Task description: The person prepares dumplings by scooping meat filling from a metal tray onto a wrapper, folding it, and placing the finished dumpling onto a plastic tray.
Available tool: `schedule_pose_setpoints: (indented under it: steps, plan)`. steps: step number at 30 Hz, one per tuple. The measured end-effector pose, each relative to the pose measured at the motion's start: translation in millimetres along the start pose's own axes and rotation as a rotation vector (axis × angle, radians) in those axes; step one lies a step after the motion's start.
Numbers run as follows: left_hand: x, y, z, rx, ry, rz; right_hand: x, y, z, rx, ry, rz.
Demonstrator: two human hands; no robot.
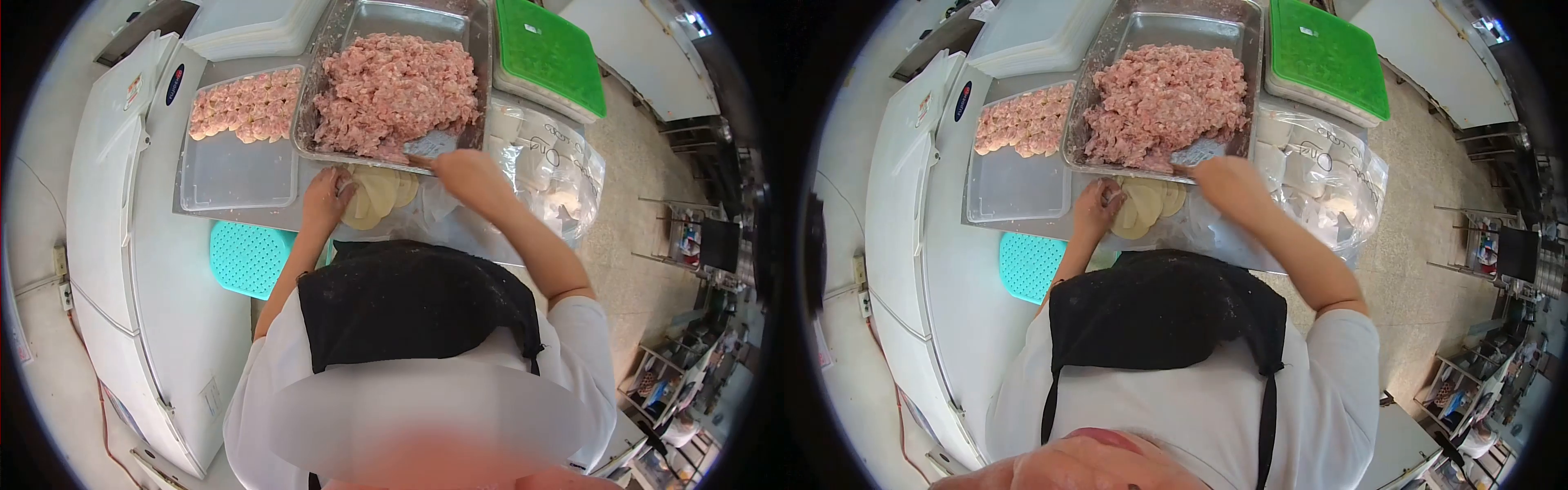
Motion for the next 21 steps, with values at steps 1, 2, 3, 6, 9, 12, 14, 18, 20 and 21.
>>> schedule_pose_setpoints:
  steps: [1,2,3,6,9,12,14,18,20,21]
  plan:
    - [5,5,0,-0.077,0.043,0.048,-8,-6,7,-0.096,-0.118,0.0]
    - [9,10,-2,-0.152,0.086,0.095,0,-6,11,-0.104,-0.119,-0.005]
    - [15,17,-6,-0.154,0.081,0.09,0,-1,13,-0.142,-0.226,-0.009]
    - [35,46,-21,-0.324,0.156,0.255,9,6,20,-0.258,-0.352,-0.01]
    - [21,45,-23,-0.495,-0.108,0.135,13,-8,35,-0.238,-0.178,-0.121]
    - [2,31,-21,-0.569,-0.283,0.174,-16,-31,43,-0.19,-0.236,-0.176]
    - [-6,8,-16,-0.577,-0.277,0.258,-11,-32,39,-0.292,-0.267,-0.055]
    - [6,9,-9,-0.496,-0.32,0.074,28,-24,38,-0.207,0.034,0.127]
    - [24,16,-3,-0.327,-0.202,-0.207,55,-23,56,-0.279,-0.003,-0.119]
    - [26,15,-2,-0.325,-0.197,-0.207,45,-17,64,-0.262,-0.005,-0.195]
Point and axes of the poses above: each hand's wrist, its own z-axis towards the middle knuckle, its own x-axis out of the back of the hand, y = z × x, the point moved 7 cm from there along z, towards the middle knuckle, and after that the axes turned 14 degrees about -y, right-handed, at the moved point
